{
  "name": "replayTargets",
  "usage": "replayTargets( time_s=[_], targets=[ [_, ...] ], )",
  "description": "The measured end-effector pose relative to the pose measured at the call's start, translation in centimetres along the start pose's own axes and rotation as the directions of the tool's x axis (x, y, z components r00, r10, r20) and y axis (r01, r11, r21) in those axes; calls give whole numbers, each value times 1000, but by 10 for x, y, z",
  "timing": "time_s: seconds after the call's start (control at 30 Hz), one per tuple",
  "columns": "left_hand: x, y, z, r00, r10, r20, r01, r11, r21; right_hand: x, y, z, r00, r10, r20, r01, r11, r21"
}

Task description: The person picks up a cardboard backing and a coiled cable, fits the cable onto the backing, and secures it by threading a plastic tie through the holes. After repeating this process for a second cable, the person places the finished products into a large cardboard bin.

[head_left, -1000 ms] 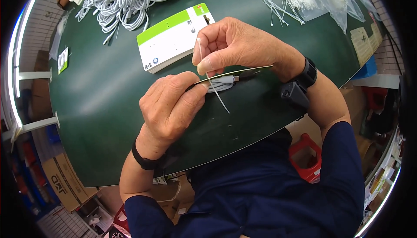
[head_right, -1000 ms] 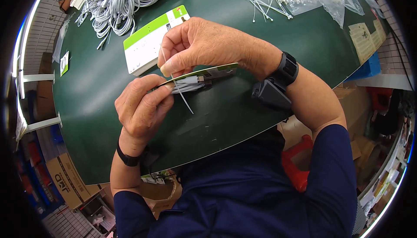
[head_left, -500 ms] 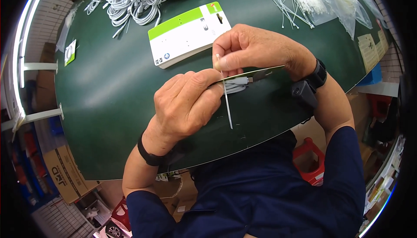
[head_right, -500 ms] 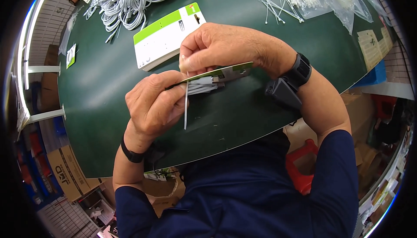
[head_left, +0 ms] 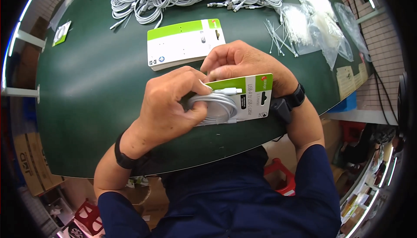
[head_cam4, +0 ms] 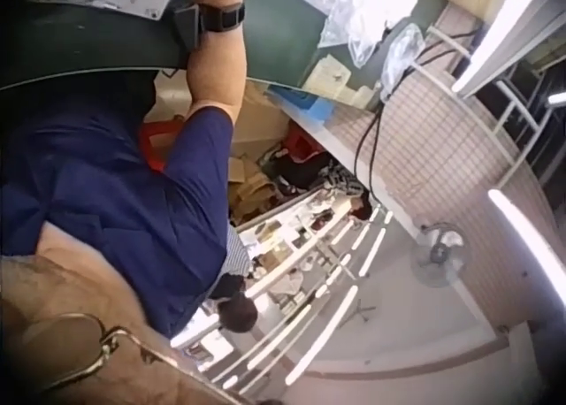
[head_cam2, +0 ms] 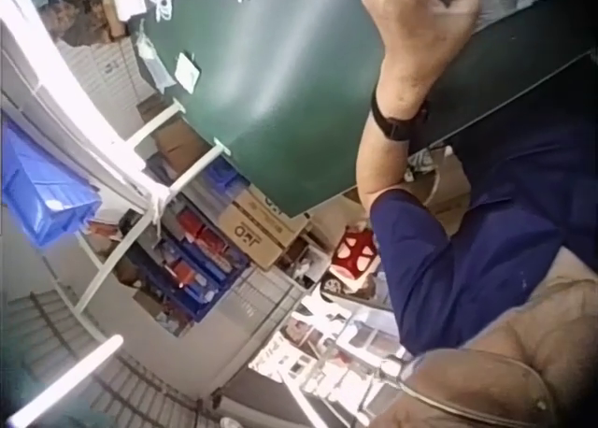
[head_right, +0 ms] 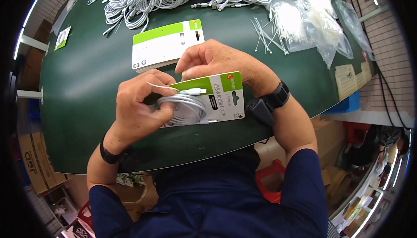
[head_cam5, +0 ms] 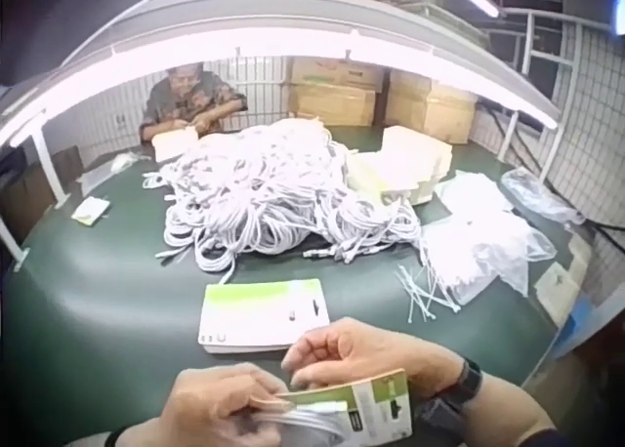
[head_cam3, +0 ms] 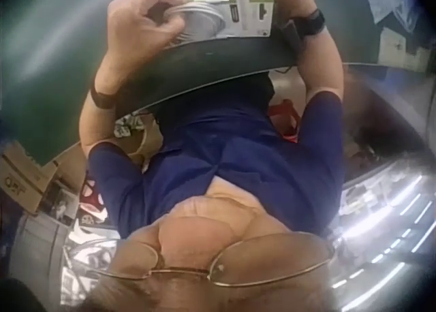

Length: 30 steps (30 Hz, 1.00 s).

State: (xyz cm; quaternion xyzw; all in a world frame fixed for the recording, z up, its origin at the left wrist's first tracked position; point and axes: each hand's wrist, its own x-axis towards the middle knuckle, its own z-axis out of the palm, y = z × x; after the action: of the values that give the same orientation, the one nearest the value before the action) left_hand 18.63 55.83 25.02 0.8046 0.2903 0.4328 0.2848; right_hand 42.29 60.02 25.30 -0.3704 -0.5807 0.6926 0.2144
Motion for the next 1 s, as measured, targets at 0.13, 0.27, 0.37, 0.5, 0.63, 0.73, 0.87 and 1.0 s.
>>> replayTargets(
  time_s=[0.13,0.27,0.37,0.5,0.63,0.73,0.87,1.0],
  targets=[
    [-2,3,-12,975,-215,60,220,971,-89,-3,-10,-13,972,-81,-222,66,995,-70],
    [-2,-5,-12,934,-346,87,356,920,-162,-12,-26,-11,902,-279,-330,202,947,-250],
    [-2,-10,-11,918,-385,90,396,898,-193,-25,-44,12,858,-436,-271,272,834,-480],
    [-5,-13,-11,911,-406,77,413,891,-189,-21,-51,44,814,-576,75,331,354,-875],
    [-4,-13,-13,909,-411,60,415,890,-187,-13,-42,55,832,-549,82,234,213,-949],
    [-3,-15,-14,893,-442,85,450,874,-184,-9,-32,54,838,-545,19,211,293,-933],
    [-3,-18,-17,895,-434,99,445,877,-181,-1,-27,46,844,-536,22,259,372,-891],
    [-3,-17,-13,886,-447,127,461,878,-126,-1,-17,41,842,-538,30,316,448,-836]
  ],
)
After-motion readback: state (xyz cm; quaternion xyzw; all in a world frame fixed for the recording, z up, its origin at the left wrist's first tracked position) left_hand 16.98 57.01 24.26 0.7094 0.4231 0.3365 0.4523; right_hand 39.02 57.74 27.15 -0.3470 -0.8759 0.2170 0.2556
